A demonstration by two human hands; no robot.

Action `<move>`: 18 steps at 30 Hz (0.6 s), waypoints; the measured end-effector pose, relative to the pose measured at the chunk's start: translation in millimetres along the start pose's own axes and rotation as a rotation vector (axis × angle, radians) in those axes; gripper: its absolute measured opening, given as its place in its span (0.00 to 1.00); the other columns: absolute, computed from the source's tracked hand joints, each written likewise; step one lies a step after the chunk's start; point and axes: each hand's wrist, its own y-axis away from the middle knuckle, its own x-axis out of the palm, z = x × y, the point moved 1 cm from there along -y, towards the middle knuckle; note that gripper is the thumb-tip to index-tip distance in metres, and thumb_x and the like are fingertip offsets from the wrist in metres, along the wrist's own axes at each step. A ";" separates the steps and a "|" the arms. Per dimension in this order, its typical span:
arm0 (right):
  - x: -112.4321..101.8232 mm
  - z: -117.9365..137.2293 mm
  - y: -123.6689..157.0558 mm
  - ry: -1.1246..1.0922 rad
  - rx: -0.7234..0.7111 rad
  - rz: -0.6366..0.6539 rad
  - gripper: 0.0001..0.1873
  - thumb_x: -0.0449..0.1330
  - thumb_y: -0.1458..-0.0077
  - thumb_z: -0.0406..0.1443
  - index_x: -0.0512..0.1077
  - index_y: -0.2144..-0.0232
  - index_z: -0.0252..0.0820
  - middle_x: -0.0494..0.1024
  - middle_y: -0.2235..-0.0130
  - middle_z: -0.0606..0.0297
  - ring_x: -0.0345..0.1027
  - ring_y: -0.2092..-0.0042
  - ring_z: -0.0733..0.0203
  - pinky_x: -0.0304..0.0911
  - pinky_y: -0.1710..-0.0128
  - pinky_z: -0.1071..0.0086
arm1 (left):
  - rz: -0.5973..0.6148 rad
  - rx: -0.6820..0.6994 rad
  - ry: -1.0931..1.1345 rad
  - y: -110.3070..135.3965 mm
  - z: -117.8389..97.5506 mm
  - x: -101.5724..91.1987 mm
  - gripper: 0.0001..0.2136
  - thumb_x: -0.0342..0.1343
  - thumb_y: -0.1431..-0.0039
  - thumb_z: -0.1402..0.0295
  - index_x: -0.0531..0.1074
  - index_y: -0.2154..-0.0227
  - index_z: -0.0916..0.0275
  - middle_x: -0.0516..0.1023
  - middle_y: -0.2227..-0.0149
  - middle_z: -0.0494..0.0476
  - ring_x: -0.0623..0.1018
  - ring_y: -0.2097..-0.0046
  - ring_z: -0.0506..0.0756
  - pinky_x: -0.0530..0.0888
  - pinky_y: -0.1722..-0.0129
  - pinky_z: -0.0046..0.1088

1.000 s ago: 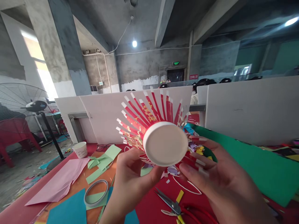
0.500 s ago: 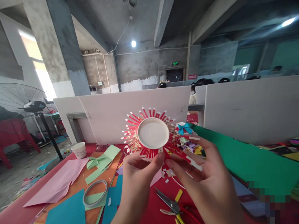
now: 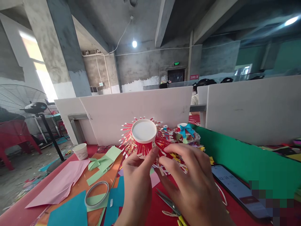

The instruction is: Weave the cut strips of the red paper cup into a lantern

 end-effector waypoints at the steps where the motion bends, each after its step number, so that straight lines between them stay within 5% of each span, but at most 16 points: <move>1: 1.0 1.0 0.6 -0.027 0.007 -0.044 0.04 0.59 0.44 0.27 0.73 0.66 0.38 0.75 0.60 0.54 0.66 0.55 0.52 0.59 0.53 0.56 | 0.013 0.010 -0.010 -0.4 0.6 -0.9 0.10 0.70 0.60 0.71 0.75 0.87 0.67 0.74 0.85 0.49 0.69 0.78 0.45 0.69 0.76 0.18; 4: 1.2 -0.1 1.7 -0.072 0.008 -0.138 0.04 0.62 0.46 0.26 0.74 0.69 0.36 0.78 0.66 0.57 0.69 0.61 0.55 0.59 0.57 0.59 | 0.041 0.059 -0.052 -1.7 1.1 -4.1 0.10 0.68 0.57 0.71 0.75 0.87 0.65 0.74 0.84 0.48 0.67 0.77 0.45 0.68 0.75 0.18; 10: 0.2 -10.4 -2.0 -0.061 -0.017 -0.069 0.08 0.60 0.45 0.24 0.72 0.64 0.38 0.78 0.66 0.59 0.67 0.61 0.57 0.57 0.59 0.61 | 0.106 0.147 -0.271 -2.4 -8.0 -6.3 0.13 0.67 0.54 0.69 0.73 0.88 0.63 0.66 0.86 0.44 0.60 0.79 0.45 0.63 0.79 0.20; 15: 4.4 -13.7 -5.0 -0.166 0.103 -0.056 0.08 0.57 0.44 0.24 0.67 0.66 0.40 0.70 0.63 0.59 0.65 0.59 0.58 0.60 0.60 0.64 | 0.226 0.146 -0.340 -2.6 -12.6 -6.8 0.06 0.65 0.53 0.68 0.79 0.81 0.61 0.77 0.78 0.52 0.73 0.71 0.53 0.71 0.67 0.28; 18: 4.2 -12.9 -6.2 -0.239 0.147 -0.031 0.07 0.56 0.44 0.24 0.67 0.66 0.41 0.68 0.61 0.60 0.65 0.58 0.59 0.62 0.60 0.66 | 0.262 0.130 -0.344 -2.8 -14.8 -7.6 0.07 0.65 0.52 0.68 0.79 0.83 0.61 0.76 0.80 0.51 0.73 0.73 0.53 0.70 0.69 0.28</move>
